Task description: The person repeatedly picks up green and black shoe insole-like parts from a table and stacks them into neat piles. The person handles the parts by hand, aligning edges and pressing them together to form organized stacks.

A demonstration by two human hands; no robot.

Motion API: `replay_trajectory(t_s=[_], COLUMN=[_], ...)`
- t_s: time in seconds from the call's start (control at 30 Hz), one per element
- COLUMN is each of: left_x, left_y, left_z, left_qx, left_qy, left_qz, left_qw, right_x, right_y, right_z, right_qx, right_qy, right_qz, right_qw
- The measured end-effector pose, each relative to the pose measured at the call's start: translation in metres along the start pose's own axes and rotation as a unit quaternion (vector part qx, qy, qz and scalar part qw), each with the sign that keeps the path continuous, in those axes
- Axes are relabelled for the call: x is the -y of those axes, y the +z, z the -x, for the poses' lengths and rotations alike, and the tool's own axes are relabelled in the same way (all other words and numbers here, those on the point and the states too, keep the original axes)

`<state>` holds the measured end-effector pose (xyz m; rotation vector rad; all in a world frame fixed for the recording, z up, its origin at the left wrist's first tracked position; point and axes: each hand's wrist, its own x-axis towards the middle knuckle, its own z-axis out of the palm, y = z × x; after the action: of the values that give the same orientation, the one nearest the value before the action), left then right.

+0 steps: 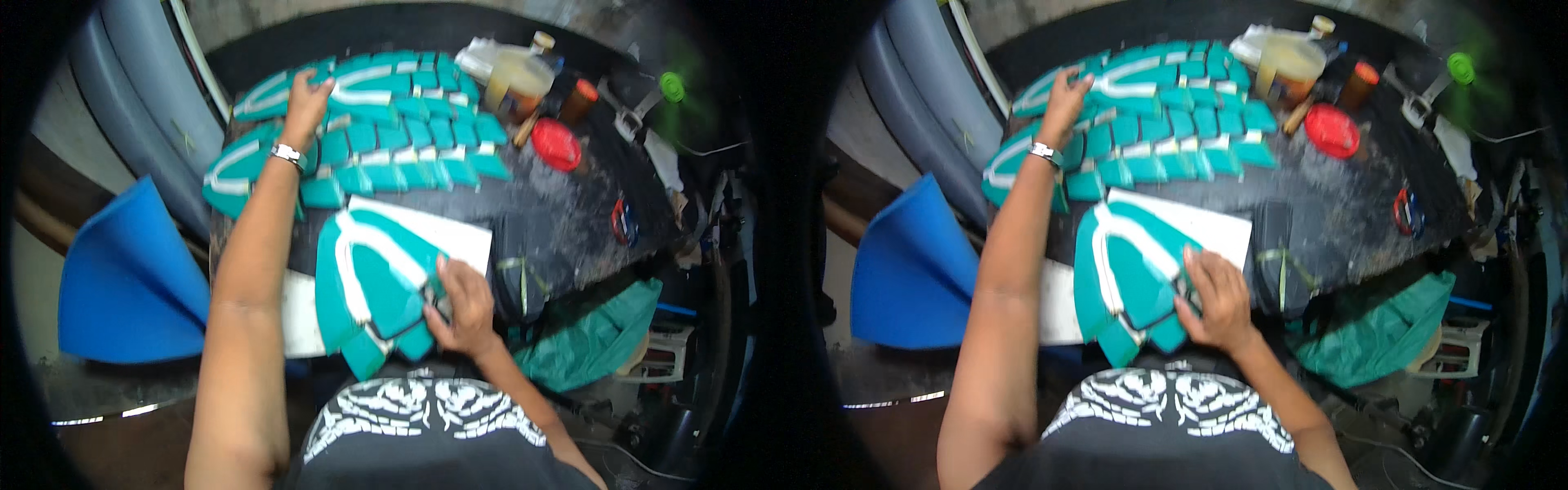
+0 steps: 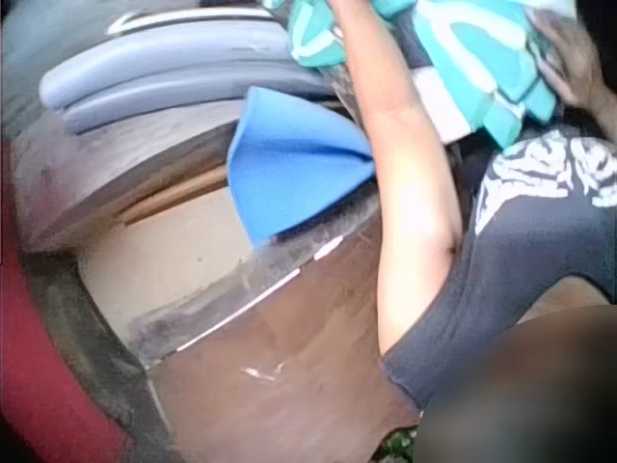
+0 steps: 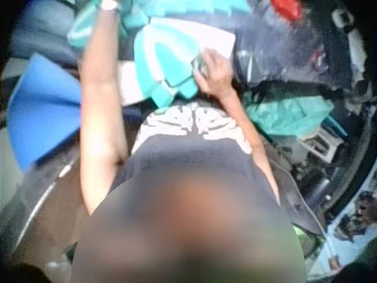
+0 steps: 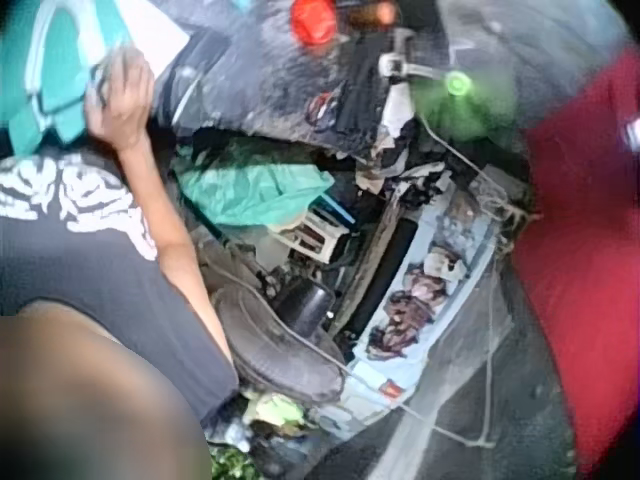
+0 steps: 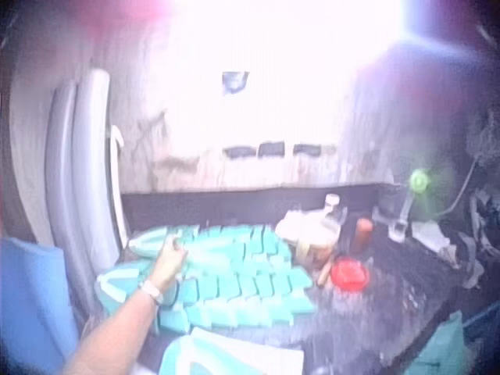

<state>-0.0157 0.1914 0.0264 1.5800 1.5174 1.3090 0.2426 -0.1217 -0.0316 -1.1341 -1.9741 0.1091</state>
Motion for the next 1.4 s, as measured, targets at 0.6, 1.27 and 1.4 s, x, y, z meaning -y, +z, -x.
replay_trajectory(t_s=[0.6, 1.27, 1.4], left_x=[-0.025, -0.005, 0.004], left_y=[-0.056, -0.027, -0.025], left_z=[0.253, 0.209, 0.209], left_qx=[0.116, 0.018, 0.022], left_qy=[0.004, 0.108, 0.079], left_qz=[-0.086, -0.117, -0.088], left_qw=[0.989, 0.987, 0.993], right_x=[0.015, 0.021, 0.033], right_y=[-0.024, -0.006, -0.01], right_z=[0.007, -0.002, 0.008], right_qx=[0.096, 0.135, 0.144], right_qy=[0.01, 0.004, -0.04], right_qz=[0.048, 0.234, 0.188], right_qw=[0.994, 0.963, 0.971])
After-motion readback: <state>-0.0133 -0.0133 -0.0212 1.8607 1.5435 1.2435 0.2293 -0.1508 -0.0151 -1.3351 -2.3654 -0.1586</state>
